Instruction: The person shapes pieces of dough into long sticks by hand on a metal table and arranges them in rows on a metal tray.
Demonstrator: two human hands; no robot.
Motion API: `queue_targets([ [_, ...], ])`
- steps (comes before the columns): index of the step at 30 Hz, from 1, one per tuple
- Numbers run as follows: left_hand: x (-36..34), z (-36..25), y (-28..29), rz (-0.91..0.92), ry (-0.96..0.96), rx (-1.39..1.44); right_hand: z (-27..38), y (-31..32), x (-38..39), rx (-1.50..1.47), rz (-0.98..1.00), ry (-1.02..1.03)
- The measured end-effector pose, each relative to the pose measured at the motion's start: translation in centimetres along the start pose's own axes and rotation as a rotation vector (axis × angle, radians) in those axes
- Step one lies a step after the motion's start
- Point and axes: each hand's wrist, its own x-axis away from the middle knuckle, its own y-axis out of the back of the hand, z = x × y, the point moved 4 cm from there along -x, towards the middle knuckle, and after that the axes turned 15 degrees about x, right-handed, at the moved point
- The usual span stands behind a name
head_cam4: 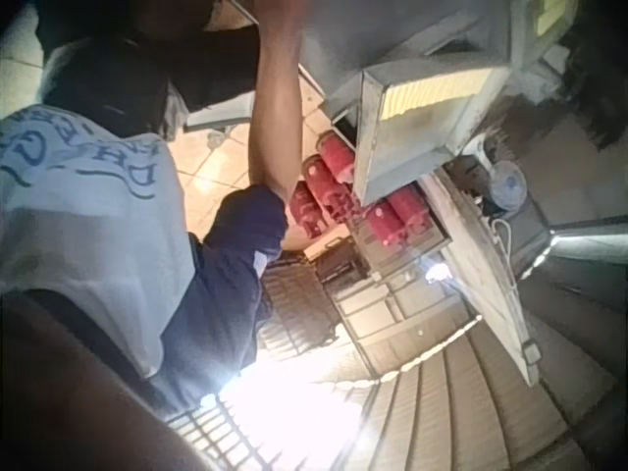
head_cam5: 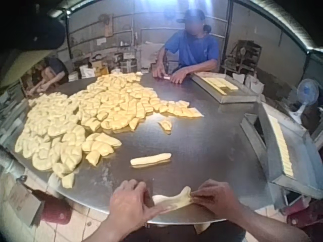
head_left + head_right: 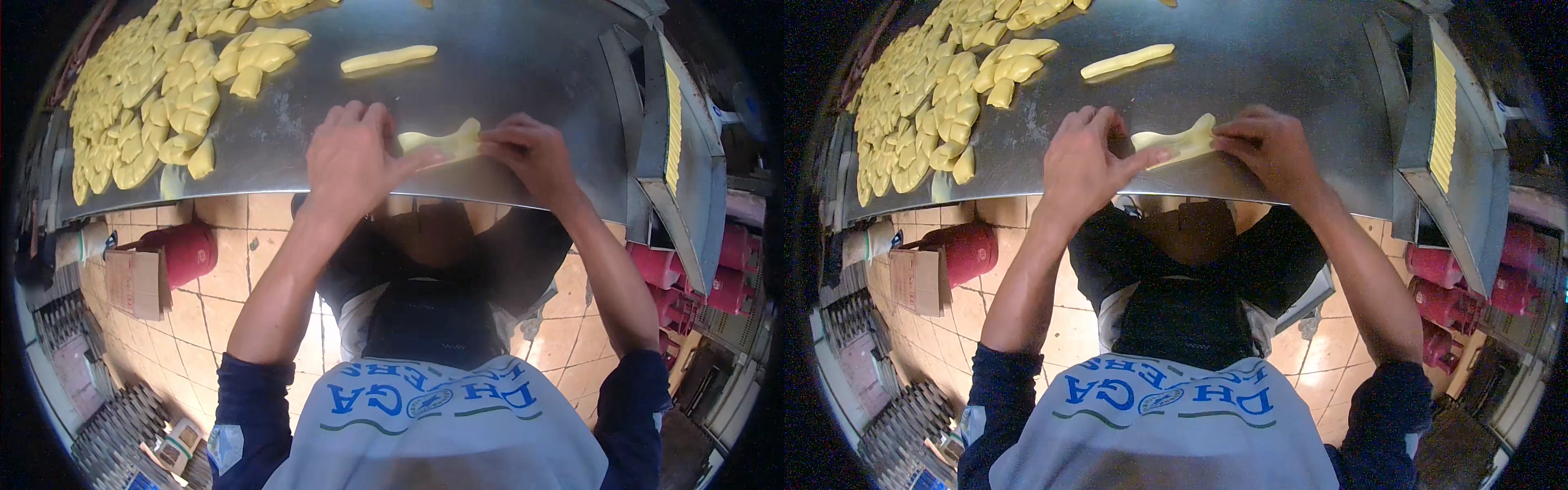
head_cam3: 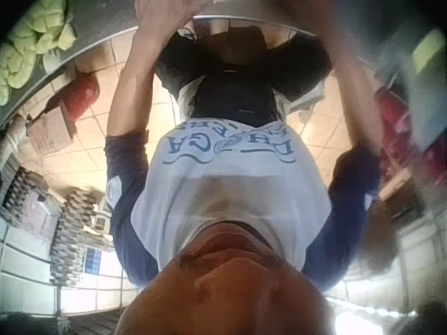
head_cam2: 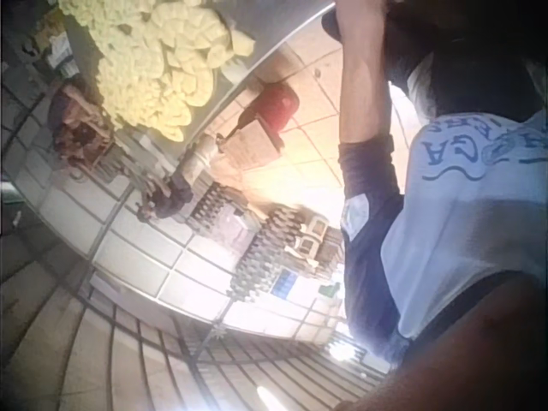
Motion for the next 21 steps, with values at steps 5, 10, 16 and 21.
queue_targets([
  [5,-0.4,0.8,-0.8,0.067,0.117,-0.018,-2.1,-0.2,-4.2,0.159,0.335,-0.160],
  [10,-1.3,0.6,0.0,0.116,-0.047,-0.041,-1.1,1.8,-7.3,0.678,0.420,-0.263],
  [16,-2.2,0.1,-1.1,0.195,0.014,-0.176,1.8,-0.4,-8.4,0.695,0.480,-0.097],
  [21,-0.9,0.2,-0.7,0.050,-0.109,-0.220,-1.5,0.7,-7.3,0.613,0.479,-0.196],
])
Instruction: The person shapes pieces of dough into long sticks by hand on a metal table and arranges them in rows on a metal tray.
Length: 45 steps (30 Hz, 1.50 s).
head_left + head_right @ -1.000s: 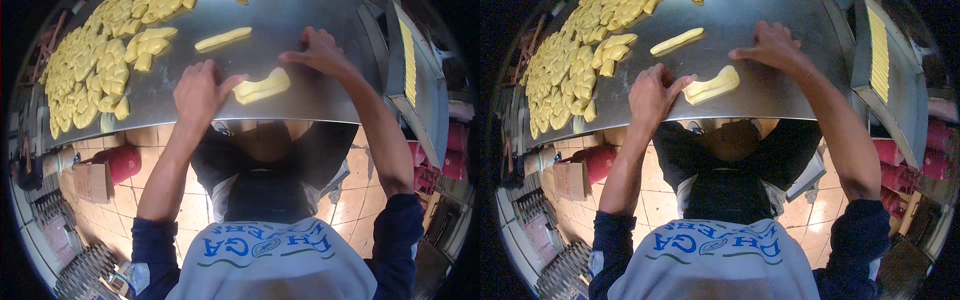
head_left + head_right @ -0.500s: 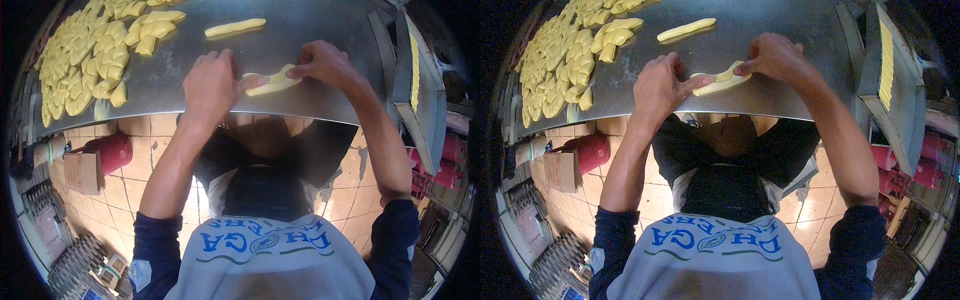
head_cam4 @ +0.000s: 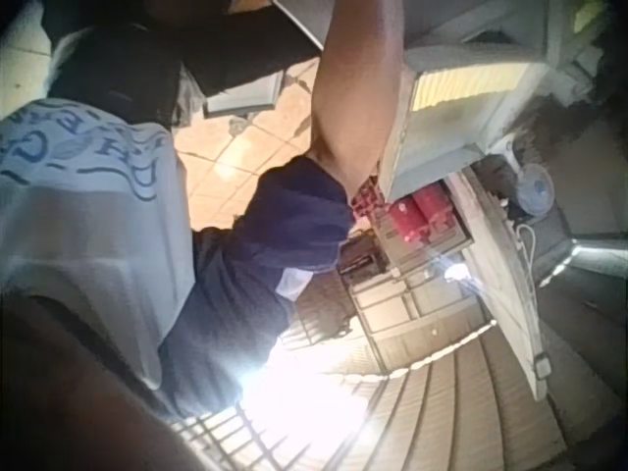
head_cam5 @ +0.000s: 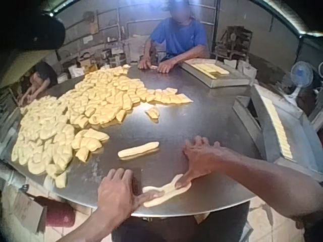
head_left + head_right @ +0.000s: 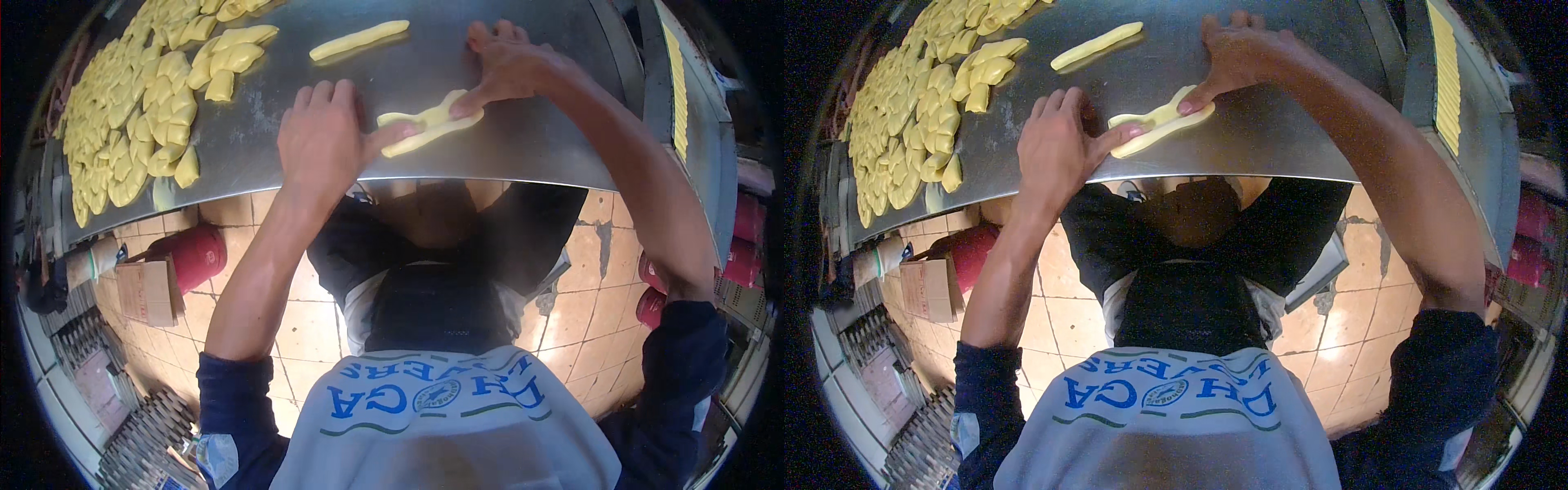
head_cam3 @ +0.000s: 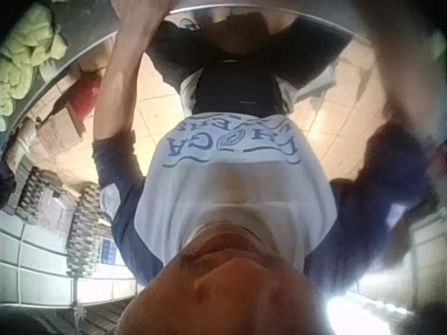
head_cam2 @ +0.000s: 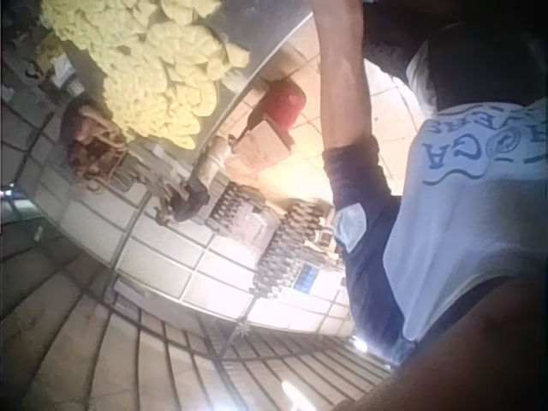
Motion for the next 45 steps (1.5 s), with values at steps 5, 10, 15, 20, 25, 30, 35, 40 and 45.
queue_targets([
  [5,-0.3,0.4,-0.3,0.033,0.101,0.129,0.2,0.2,-0.4,-0.072,0.026,0.025],
  [10,-0.9,0.1,0.0,0.068,0.205,0.070,-1.1,1.1,0.5,-0.209,-0.084,-0.058],
  [15,-1.4,-1.4,0.2,0.065,0.191,0.108,-1.0,0.0,1.5,-0.078,-0.065,0.209],
  [20,-2.3,-1.5,-1.0,0.147,0.315,0.072,-0.4,-0.9,0.7,-0.141,-0.105,-0.027],
  [25,-1.7,-1.0,0.0,0.101,0.153,0.118,-1.7,-0.8,1.2,-0.166,-0.112,0.100],
  [30,-1.6,0.2,-0.4,0.124,0.244,0.180,-1.6,-0.7,0.6,-0.157,-0.090,0.011],
  [35,-1.8,0.4,0.0,0.109,0.176,0.171,-0.2,0.7,-0.8,-0.103,0.050,-0.037],
  [40,-1.6,0.2,0.1,0.088,0.119,0.153,1.9,0.8,-0.3,-0.022,-0.069,-0.053],
  [45,-1.3,0.8,0.3,0.098,0.196,0.246,1.1,0.0,-0.4,-0.071,-0.040,0.100],
])
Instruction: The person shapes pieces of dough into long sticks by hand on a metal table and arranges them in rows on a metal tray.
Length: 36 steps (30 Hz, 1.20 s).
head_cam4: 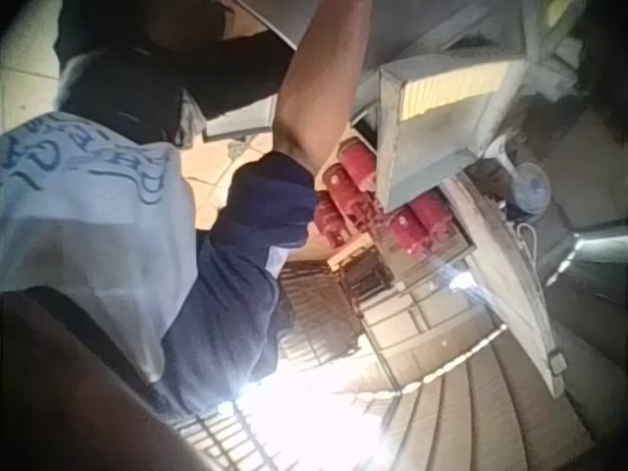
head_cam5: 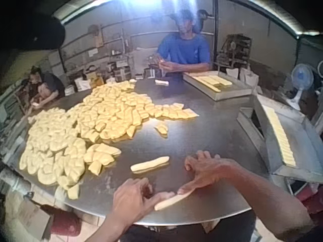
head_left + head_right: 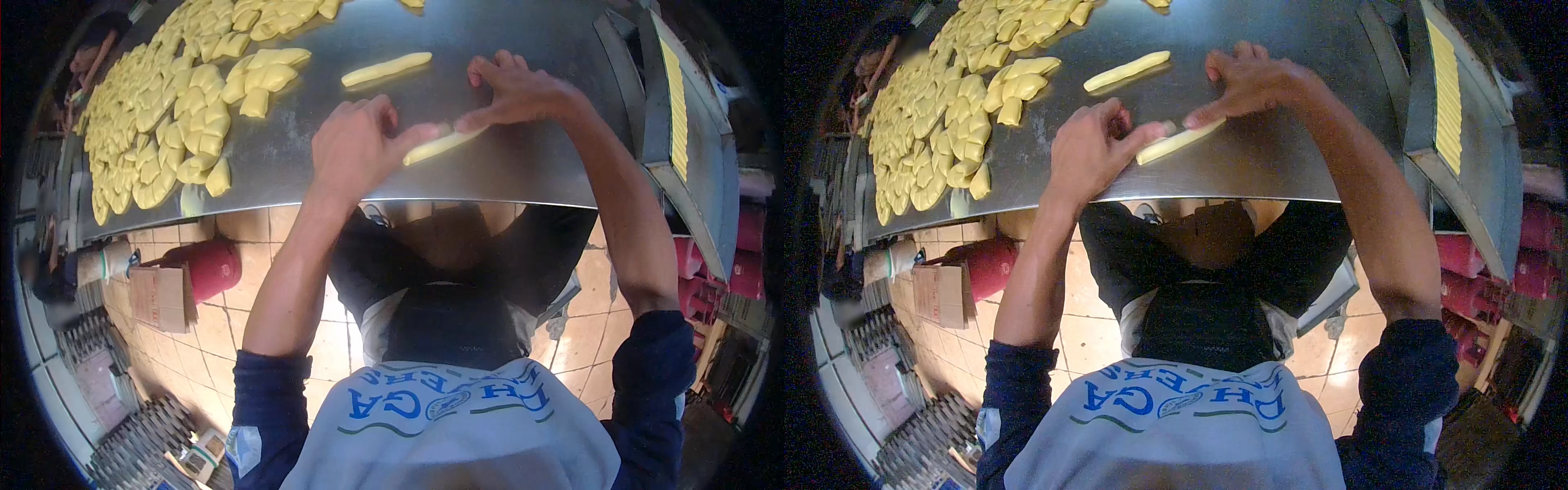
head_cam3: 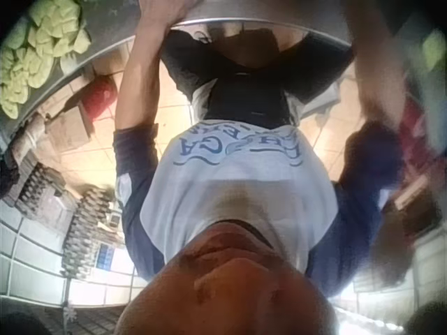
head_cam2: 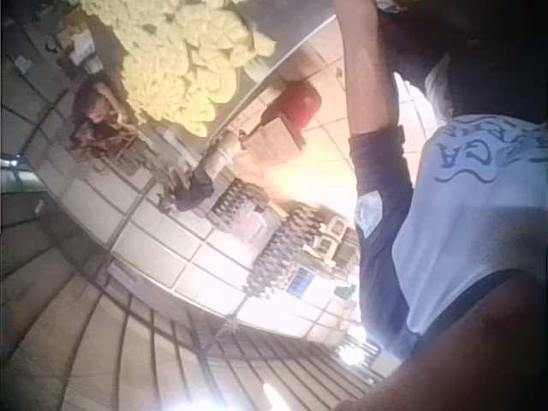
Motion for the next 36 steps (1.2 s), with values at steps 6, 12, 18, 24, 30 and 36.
queue_targets([
  [6,-0.2,0.1,0.6,-0.054,-0.129,-0.017,-0.6,0.3,-0.1,-0.061,-0.098,-0.012],
  [12,0.9,0.9,0.1,-0.160,-0.196,-0.166,-1.8,-0.7,0.3,-0.088,-0.217,-0.057],
  [18,-1.8,4.2,2.4,-0.295,-0.035,0.118,-1.6,1.0,-2.6,-0.444,-0.396,0.192],
  [24,-4.0,4.4,3.2,-0.080,-0.008,0.109,2.8,2.9,-3.6,-0.416,-0.697,0.321],
  [30,-0.1,2.6,2.7,-0.068,-0.034,0.413,0.2,2.2,0.8,-0.668,-0.758,0.353],
  [36,1.9,0.8,0.7,-0.075,-0.055,0.513,-0.9,-0.7,2.7,-0.809,-0.593,0.273],
])
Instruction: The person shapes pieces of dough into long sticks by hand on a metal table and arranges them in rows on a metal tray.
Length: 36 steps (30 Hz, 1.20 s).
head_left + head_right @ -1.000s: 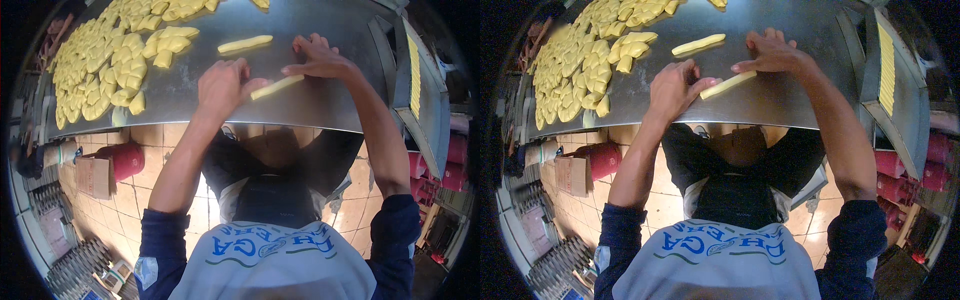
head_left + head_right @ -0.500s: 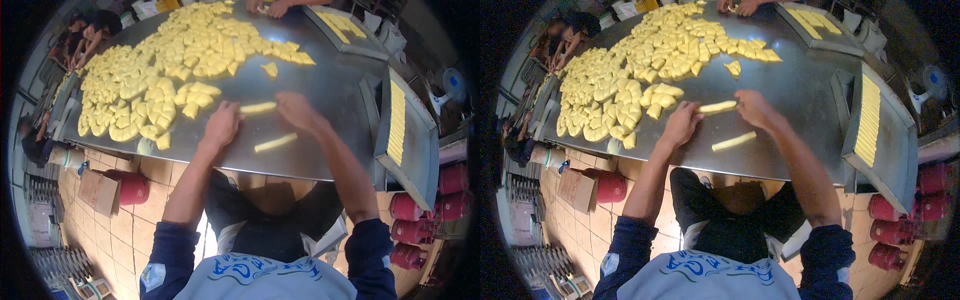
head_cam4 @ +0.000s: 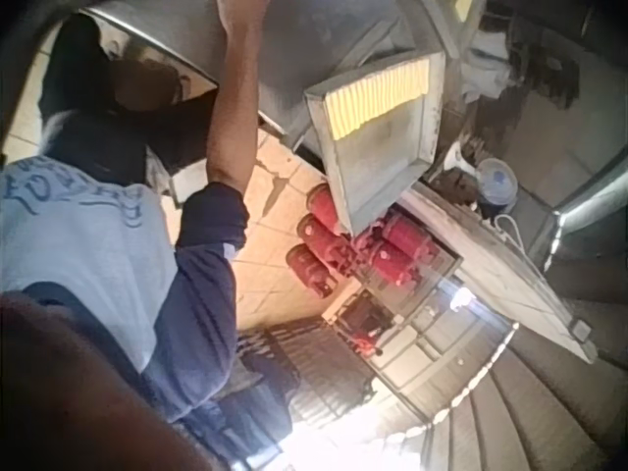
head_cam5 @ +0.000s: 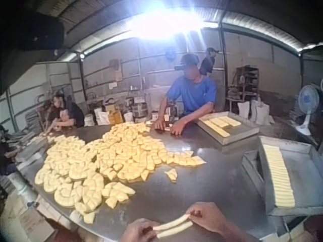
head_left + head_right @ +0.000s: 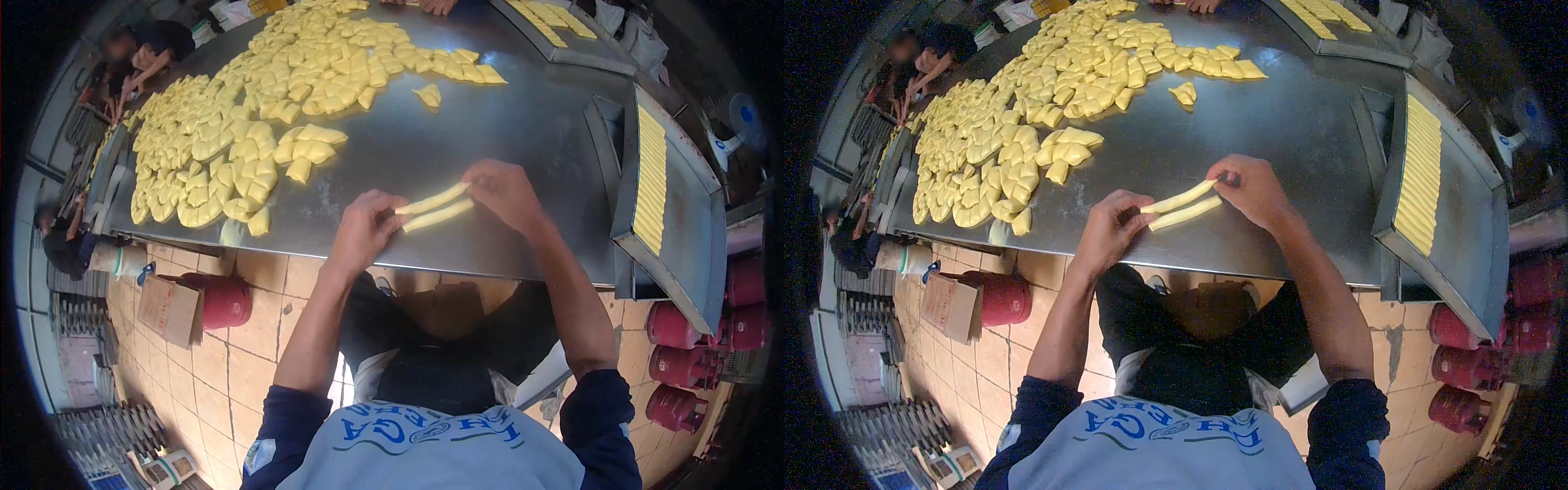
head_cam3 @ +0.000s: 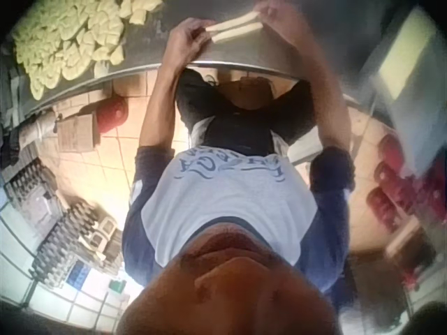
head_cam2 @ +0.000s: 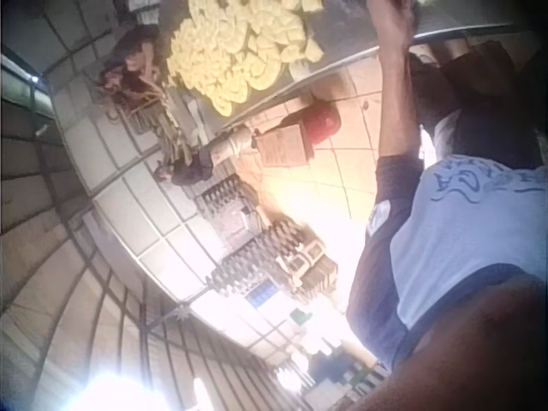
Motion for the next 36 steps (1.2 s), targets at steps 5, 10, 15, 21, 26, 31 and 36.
queue_targets([
  [5,0.2,-0.3,-0.3,0.021,0.029,-0.018,-0.5,-0.2,0.6,0.026,-0.014,0.012],
  [10,0.3,-1.5,-0.5,0.033,0.084,-0.051,0.1,0.4,0.5,0.169,0.085,0.096],
  [15,-0.5,-3.1,-3.0,0.035,-0.258,-0.328,2.9,0.2,0.4,0.267,-0.096,0.285],
  [21,-0.2,-1.8,-2.9,0.083,-0.148,-0.345,2.9,-1.3,0.9,0.386,0.316,0.110],
  [26,0.0,-1.7,-1.7,0.156,-0.008,-0.155,3.1,-0.8,0.8,0.422,0.253,-0.014],
  [31,-0.3,-2.1,1.2,-0.152,-0.101,-0.147,5.3,1.1,-0.2,-0.020,0.238,-0.176],
  [36,0.7,-0.5,2.9,-0.368,-0.031,-0.016,7.9,6.8,-3.1,-0.181,0.154,-0.276],
])
